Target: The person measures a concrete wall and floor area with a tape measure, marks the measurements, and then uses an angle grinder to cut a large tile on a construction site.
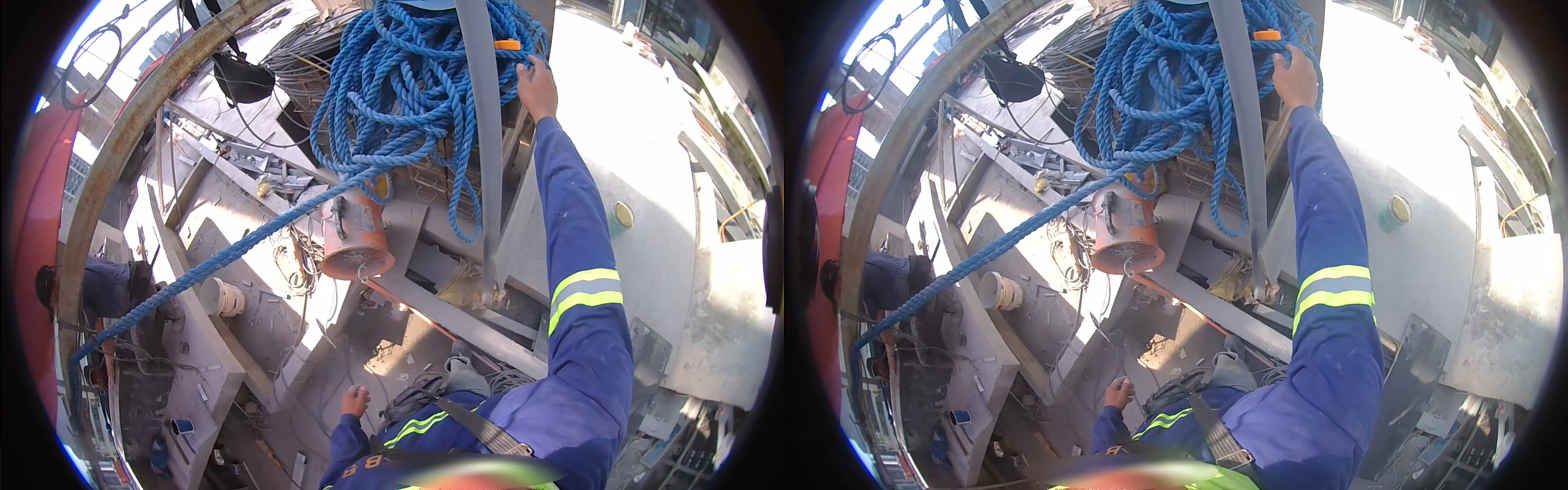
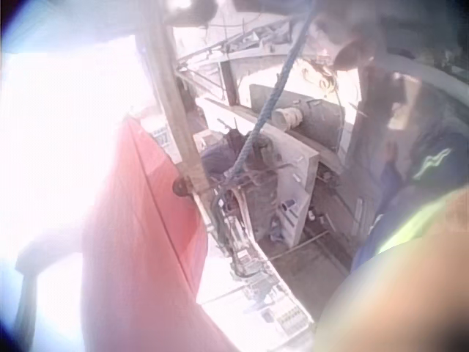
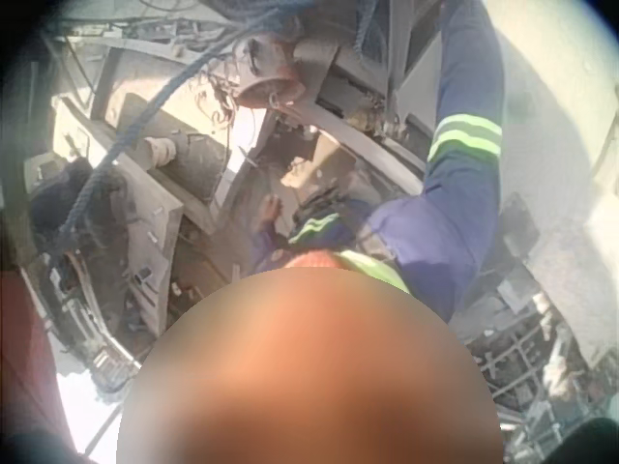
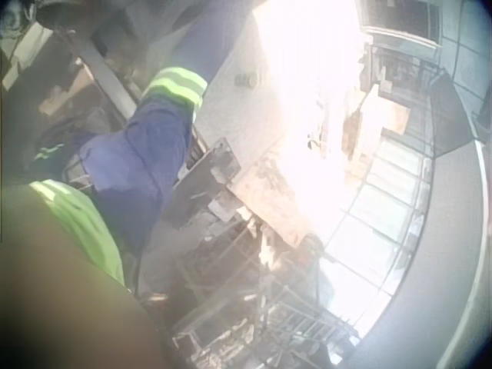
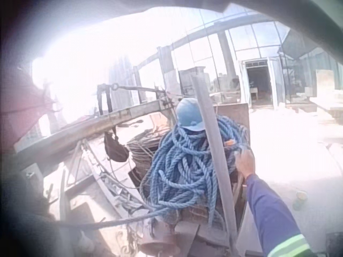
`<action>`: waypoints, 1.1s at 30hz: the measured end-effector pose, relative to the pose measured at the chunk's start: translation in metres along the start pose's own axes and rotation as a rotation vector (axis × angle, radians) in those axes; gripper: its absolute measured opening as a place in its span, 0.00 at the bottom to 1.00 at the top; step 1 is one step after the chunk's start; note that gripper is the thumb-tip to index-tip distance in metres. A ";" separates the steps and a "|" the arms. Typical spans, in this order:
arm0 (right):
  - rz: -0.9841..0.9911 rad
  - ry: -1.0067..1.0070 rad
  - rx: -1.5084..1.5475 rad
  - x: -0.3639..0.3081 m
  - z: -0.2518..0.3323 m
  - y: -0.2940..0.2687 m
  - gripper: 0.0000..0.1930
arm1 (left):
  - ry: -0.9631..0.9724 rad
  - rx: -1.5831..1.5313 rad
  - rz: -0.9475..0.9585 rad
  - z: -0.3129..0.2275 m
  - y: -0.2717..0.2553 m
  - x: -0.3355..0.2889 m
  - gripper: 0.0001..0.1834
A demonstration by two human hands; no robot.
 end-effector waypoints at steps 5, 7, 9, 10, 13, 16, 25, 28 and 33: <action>0.157 -0.081 -0.493 0.092 0.024 0.068 0.31 | -0.074 0.102 -0.068 0.018 0.033 -0.047 0.26; 0.221 0.092 -0.521 0.118 0.011 0.081 0.34 | -0.070 0.272 -0.078 0.028 0.037 -0.069 0.27; 0.247 0.033 -0.512 0.137 0.006 0.089 0.38 | -0.250 0.299 -0.112 0.039 0.037 -0.097 0.27; 0.233 -0.031 -0.513 0.140 0.004 0.091 0.38 | -0.265 0.281 -0.160 0.042 0.036 -0.110 0.28; 0.194 -0.037 -0.174 0.131 -0.008 0.068 0.38 | -0.411 0.162 -0.233 0.051 0.037 -0.147 0.28; -0.010 0.336 0.631 0.061 -0.051 0.014 0.27 | -0.427 0.142 -0.295 0.059 0.046 -0.174 0.27; 0.941 1.120 0.595 -0.531 -0.141 -0.066 0.17 | 0.020 -0.065 -0.432 0.008 0.038 -0.154 0.26; 1.662 0.752 0.510 -0.675 -0.044 -0.109 0.26 | 0.197 -0.268 -0.402 -0.038 0.016 -0.168 0.32; 2.005 -0.815 0.566 -0.788 0.142 -0.213 0.32 | 0.289 -0.676 -0.531 -0.041 -0.012 -0.263 0.30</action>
Point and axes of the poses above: each hand's wrist, its own x-axis towards the middle knuckle, its own y-axis out of the palm, z = x × y, the point moved 3 cm from there along x, towards the middle knuckle, and after that the axes turned 14 degrees about y, right-handed, at the moved point
